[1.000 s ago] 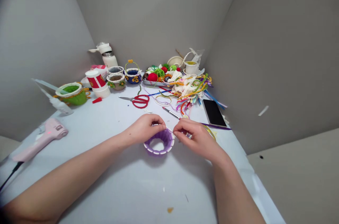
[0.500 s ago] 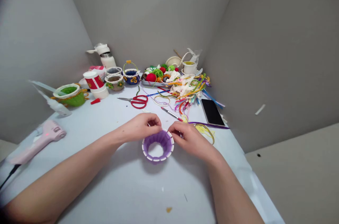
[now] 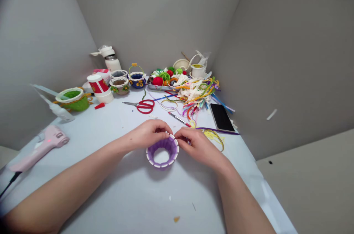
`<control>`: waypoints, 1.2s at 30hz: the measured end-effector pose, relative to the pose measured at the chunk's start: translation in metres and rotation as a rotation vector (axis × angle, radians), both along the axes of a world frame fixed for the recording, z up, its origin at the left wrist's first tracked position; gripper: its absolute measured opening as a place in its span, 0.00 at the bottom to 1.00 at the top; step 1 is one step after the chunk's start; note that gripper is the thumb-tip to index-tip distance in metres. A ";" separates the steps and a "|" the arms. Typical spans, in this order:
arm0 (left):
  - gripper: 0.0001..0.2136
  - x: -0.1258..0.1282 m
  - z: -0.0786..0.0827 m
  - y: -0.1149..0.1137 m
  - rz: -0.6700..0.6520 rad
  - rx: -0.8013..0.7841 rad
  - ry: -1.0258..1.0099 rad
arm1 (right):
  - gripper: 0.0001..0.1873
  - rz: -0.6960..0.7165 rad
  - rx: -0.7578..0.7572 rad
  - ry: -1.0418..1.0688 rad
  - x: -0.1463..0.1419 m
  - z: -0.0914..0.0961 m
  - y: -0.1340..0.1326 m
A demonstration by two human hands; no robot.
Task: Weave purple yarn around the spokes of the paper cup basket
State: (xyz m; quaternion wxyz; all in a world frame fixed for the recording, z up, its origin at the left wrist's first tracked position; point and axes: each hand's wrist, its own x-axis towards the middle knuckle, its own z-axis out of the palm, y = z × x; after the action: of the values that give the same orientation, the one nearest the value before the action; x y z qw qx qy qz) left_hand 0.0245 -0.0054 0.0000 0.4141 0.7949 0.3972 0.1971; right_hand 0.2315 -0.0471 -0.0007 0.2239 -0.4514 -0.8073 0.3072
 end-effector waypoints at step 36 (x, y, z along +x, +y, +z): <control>0.09 0.001 -0.001 0.001 0.166 0.043 0.034 | 0.07 -0.012 0.019 0.085 0.010 0.009 -0.007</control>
State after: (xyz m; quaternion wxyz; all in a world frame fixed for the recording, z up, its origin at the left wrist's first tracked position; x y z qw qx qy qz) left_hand 0.0259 -0.0046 -0.0008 0.3723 0.7711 0.4645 0.2259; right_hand 0.2419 -0.0539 0.0087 0.2640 -0.4404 -0.7973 0.3172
